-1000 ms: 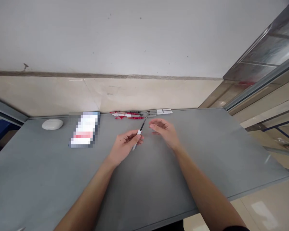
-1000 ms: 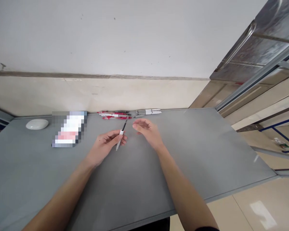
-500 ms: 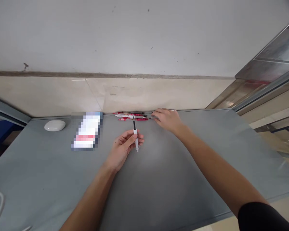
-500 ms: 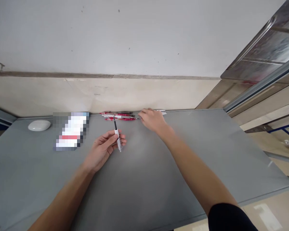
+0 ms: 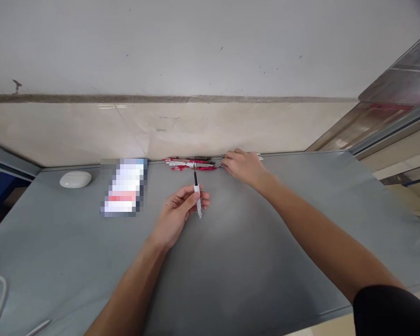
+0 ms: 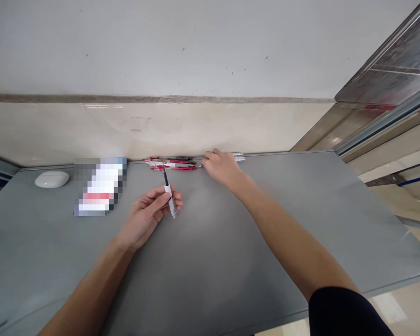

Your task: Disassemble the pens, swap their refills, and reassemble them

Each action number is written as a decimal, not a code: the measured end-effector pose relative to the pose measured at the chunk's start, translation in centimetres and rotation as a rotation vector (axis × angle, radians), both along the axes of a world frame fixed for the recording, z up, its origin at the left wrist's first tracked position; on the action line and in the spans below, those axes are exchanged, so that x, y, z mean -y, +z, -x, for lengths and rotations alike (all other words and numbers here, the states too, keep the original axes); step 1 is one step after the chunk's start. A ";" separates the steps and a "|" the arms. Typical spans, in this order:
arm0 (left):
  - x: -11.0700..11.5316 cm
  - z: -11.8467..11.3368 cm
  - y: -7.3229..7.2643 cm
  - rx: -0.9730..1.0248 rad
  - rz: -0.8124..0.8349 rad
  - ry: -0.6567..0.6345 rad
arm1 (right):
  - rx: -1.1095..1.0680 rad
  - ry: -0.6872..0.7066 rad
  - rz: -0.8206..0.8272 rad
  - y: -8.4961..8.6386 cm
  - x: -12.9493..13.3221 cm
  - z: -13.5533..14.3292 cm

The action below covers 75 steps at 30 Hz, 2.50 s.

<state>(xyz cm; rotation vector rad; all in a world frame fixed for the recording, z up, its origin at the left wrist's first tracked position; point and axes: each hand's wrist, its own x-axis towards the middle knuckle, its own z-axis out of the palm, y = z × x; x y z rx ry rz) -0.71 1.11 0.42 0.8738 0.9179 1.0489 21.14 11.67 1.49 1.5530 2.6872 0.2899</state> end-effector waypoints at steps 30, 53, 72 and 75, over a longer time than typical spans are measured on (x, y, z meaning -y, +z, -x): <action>0.1 0.5 -0.1 0.011 -0.059 0.005 | -2.021 -0.284 0.787 -1.6 7.9 2.6; 0.4 0.1 -0.2 -0.060 -0.040 -0.056 | -2.045 -0.044 0.914 -3.0 8.1 1.8; -1.6 -0.1 3.1 -0.747 -0.429 -0.373 | -2.327 -0.223 0.375 -1.4 8.2 1.7; -2.0 0.0 3.2 -0.806 -0.463 -0.401 | -2.391 -0.265 0.272 -1.3 8.2 1.4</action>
